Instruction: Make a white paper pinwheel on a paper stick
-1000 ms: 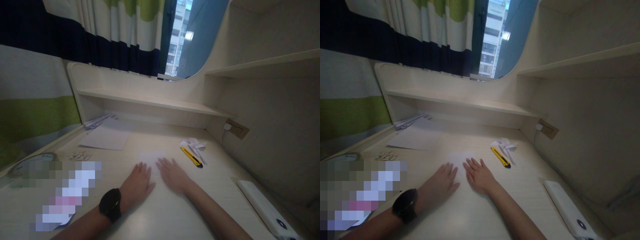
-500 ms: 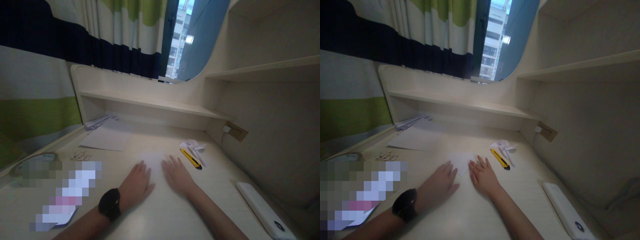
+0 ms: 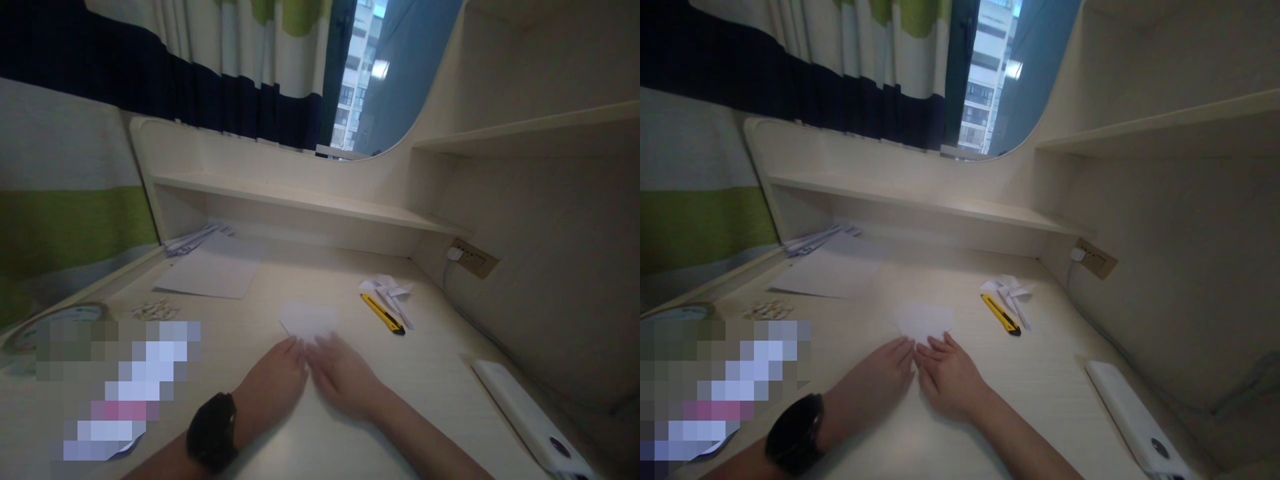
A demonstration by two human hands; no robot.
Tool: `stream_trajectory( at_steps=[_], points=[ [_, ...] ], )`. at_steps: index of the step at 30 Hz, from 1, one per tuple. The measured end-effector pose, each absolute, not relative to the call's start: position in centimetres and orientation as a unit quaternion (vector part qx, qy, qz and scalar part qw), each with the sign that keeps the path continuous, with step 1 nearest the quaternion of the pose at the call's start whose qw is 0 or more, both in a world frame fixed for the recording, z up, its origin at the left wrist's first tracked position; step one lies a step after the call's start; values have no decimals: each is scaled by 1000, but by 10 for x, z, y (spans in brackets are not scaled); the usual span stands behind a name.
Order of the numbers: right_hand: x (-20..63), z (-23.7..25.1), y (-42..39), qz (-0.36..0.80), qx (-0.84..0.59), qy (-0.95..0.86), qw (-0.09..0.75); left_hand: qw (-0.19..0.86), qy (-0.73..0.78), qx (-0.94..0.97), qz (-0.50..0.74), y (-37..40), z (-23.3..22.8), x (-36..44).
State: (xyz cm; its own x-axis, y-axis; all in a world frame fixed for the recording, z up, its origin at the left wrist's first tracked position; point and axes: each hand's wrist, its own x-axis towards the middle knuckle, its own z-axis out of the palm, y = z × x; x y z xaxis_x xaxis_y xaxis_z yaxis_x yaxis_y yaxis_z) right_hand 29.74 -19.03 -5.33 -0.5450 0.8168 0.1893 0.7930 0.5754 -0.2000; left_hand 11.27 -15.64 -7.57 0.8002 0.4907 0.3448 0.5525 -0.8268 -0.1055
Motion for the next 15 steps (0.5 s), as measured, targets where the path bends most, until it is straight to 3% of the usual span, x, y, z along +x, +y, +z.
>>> stream_trajectory(
  at_steps=[7, 15],
  points=[
    [295, -54, -192, 57, -470, -866, 160, 95, -337, -916, -197, -168, -104, 121],
    [295, -60, -191, 51, -481, -860, 162, 138, -337, -919, -153, -170, -108, 120]
  ],
)
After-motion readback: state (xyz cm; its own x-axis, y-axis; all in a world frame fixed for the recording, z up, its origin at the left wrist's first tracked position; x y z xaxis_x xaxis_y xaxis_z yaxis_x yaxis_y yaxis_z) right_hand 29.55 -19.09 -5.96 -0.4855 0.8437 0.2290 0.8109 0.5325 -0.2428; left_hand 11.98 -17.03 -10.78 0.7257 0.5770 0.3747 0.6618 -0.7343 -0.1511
